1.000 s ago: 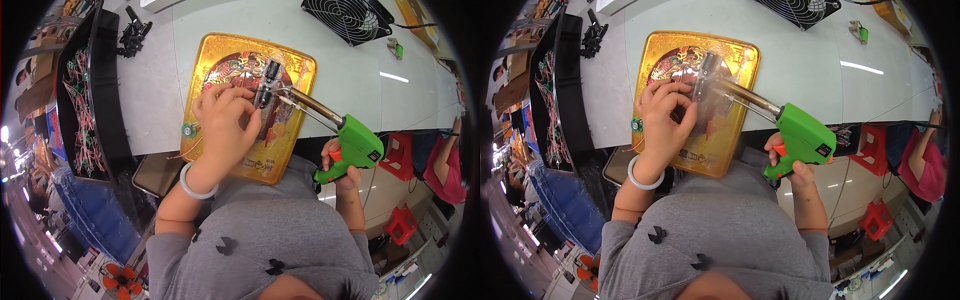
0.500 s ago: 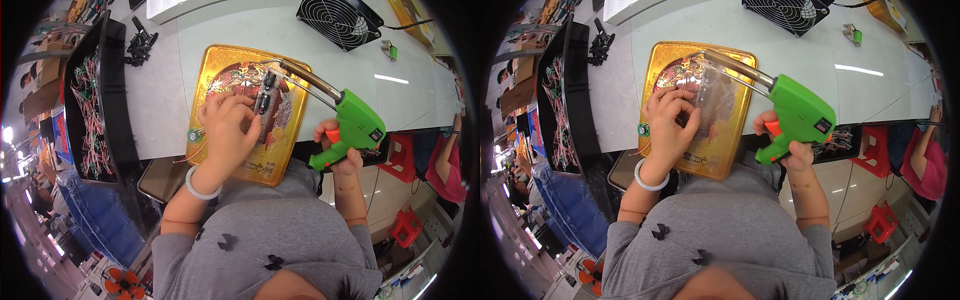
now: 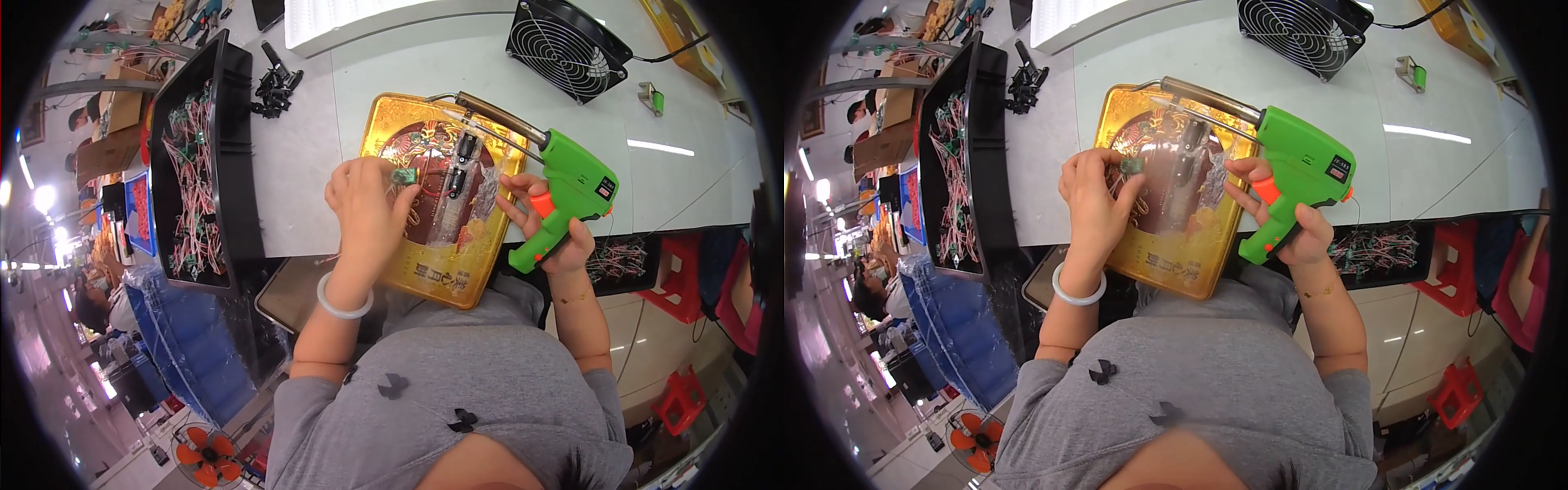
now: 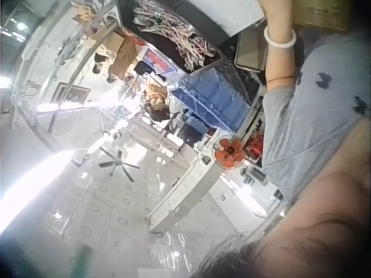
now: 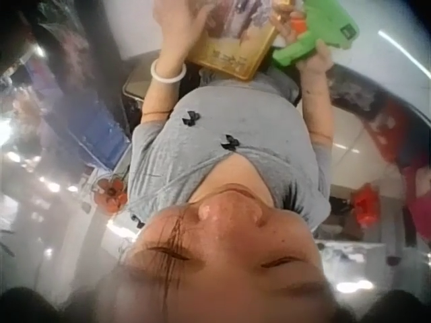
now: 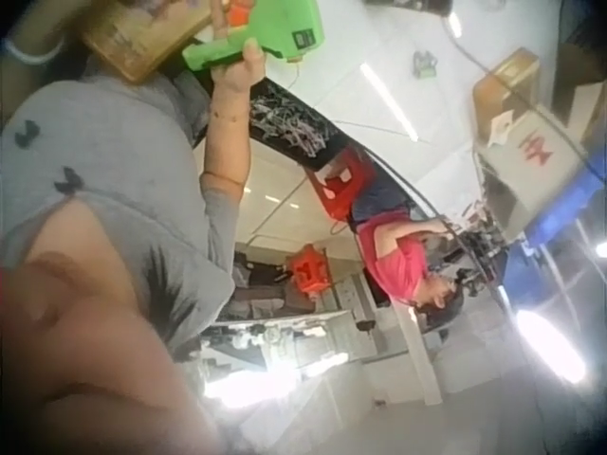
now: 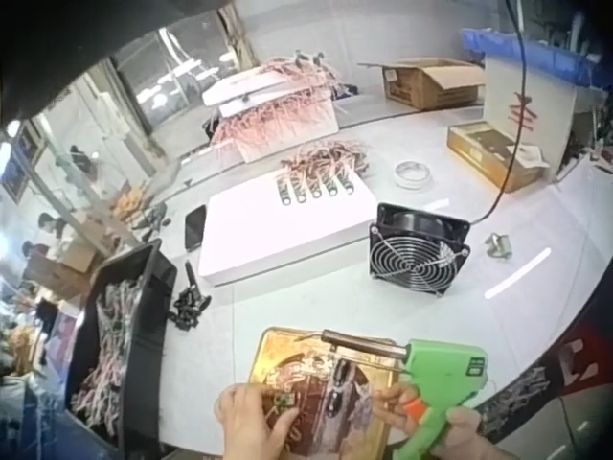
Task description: The person solders wires onto electronic components and connectors on a circuit board using a soldering gun or soldering iron.
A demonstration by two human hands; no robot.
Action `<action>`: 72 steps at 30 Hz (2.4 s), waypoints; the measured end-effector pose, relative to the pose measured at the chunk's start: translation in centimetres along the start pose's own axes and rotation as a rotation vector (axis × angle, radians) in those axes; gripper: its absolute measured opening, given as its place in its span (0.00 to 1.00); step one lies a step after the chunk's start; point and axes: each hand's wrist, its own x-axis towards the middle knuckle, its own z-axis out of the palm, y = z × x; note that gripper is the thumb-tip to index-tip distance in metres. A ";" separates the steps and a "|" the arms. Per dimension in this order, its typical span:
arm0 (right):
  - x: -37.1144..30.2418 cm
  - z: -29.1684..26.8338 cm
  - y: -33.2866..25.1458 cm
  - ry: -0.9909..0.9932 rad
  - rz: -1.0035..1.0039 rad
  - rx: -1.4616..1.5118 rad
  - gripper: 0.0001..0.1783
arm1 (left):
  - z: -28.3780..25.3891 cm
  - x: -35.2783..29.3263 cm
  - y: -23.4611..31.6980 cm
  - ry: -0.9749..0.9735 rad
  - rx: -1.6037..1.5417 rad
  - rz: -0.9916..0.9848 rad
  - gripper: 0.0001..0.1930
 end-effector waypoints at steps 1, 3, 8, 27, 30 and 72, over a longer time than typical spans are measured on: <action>0.0 0.0 0.1 -0.001 -0.006 -0.001 0.30 | -0.2 0.1 0.1 0.000 0.005 0.007 0.15; 0.0 -0.1 0.2 -0.004 -0.015 0.002 0.30 | -0.6 0.2 0.3 -0.129 0.016 -0.060 0.14; 0.1 -0.3 0.2 -0.015 -0.053 0.090 0.30 | -0.7 0.6 -0.4 -0.170 -0.050 -0.011 0.15; -0.2 -0.9 0.8 -0.036 -0.038 0.042 0.30 | -10.5 -0.7 -3.0 0.398 -1.549 0.065 0.08; -0.2 -0.9 0.6 -0.073 -0.055 0.058 0.28 | -17.4 0.6 -6.5 0.450 -1.467 0.023 0.07; -0.5 0.6 -0.4 0.027 -0.106 -0.143 0.33 | 6.6 40.1 8.6 0.109 0.104 0.629 0.09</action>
